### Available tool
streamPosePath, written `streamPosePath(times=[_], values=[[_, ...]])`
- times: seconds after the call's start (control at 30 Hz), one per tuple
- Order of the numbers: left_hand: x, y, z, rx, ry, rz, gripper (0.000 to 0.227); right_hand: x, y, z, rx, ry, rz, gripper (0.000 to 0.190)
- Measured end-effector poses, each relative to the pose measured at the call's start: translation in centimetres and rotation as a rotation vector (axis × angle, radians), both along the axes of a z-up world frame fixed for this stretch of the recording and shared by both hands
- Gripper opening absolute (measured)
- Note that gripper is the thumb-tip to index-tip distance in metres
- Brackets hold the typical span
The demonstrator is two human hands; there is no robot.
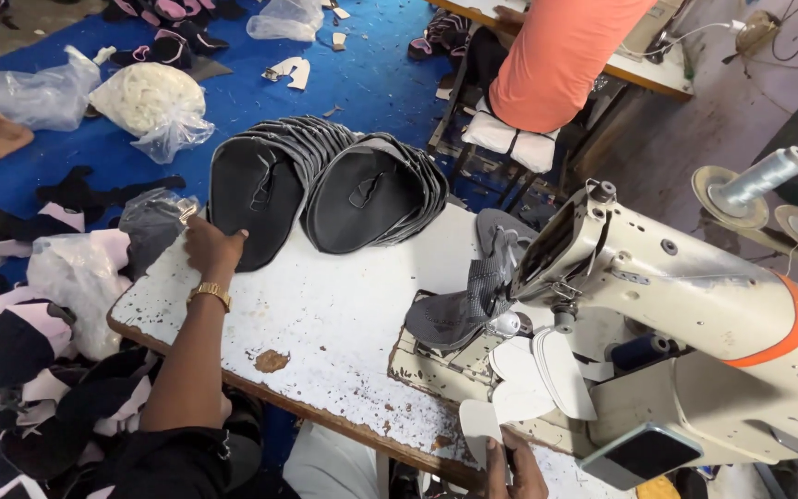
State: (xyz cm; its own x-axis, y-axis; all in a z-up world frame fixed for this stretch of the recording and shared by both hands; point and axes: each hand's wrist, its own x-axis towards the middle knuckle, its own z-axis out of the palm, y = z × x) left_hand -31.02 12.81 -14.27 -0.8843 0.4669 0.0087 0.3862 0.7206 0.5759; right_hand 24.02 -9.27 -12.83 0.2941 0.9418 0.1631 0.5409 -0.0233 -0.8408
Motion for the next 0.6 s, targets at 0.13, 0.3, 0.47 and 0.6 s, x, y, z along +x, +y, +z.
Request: streamPosePath(times=[0.13,0.3,0.47,0.6], values=[[-1.1,-0.2,-2.0,0.252,-0.024,-0.143,0.07,0.3,-0.2,-1.2,0.007,0.008,-0.012,0.026],[-0.5,-5.9,6.1,1.134,-0.772,-0.319,0.056,2.6,0.0,-7.1,-0.092,0.31,0.064,0.023],[3.2,-13.2,11.8,1.03,-0.549,-0.44,0.061,-1.5,0.2,-2.6,-0.209,0.38,0.215,0.018],[9.0,-17.7,14.3,0.664,-0.271,-0.462,0.045,-8.2,0.6,4.3,-0.518,0.556,0.301,0.016]])
